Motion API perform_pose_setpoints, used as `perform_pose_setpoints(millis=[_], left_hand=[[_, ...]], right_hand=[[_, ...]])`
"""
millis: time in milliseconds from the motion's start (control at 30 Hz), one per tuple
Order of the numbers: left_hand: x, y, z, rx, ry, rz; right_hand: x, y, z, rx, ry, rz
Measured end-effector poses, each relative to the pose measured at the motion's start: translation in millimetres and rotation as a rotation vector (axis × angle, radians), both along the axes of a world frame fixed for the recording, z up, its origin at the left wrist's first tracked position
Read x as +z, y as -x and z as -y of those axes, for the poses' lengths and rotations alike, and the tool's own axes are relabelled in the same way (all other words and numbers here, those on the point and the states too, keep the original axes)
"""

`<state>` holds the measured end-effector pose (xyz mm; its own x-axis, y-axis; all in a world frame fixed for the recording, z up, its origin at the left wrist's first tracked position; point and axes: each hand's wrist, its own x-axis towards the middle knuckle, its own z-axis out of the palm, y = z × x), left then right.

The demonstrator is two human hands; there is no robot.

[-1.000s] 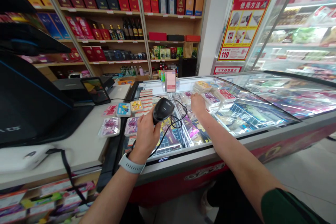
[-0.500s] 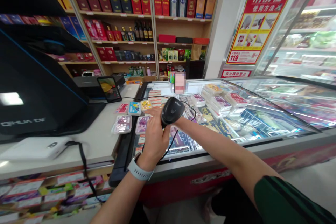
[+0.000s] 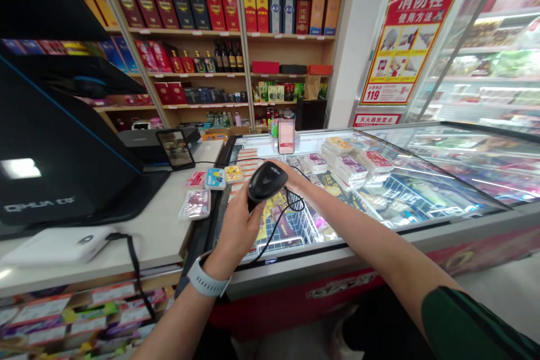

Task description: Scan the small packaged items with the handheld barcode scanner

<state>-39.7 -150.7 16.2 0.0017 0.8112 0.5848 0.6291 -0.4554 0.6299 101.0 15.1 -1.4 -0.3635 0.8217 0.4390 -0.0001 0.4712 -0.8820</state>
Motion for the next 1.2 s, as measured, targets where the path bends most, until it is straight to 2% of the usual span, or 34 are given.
perform_pose_setpoints(millis=[100,167,300,467,633,733,833,967,1200], left_hand=[[1.9,4,-12,0.006,0.063,0.024],[1.5,5,-21,0.018,0.068,0.013],[1.0,3,-36,0.008,0.059,-0.033],[3.0,3,-46,0.004,0.061,-0.072],[-0.1,7,-49,0.043,0.072,-0.057],[-2.8,8,-48,0.048,0.073,-0.051],[-3.9,9,-46,0.046,0.067,-0.038],[-4.9,9,-45,0.048,0.055,-0.032],[-7.4,4,-37,0.015,0.03,-0.051]], right_hand=[[3.3,-41,-3,0.097,0.275,-0.273],[0.8,-59,-3,0.096,0.424,-0.451],[-11.5,-70,-2,-0.028,0.499,-0.496],[-23.3,-70,-3,-0.108,0.44,-0.385],[-25.1,-81,-6,-0.274,0.233,-0.205],[-24.3,-85,-8,-0.305,0.269,-0.269],[-22.2,-84,-8,-0.262,0.335,-0.371],[-19.6,-82,-7,-0.274,0.351,-0.385],[-20.5,-78,-1,-0.413,0.2,-0.271]])
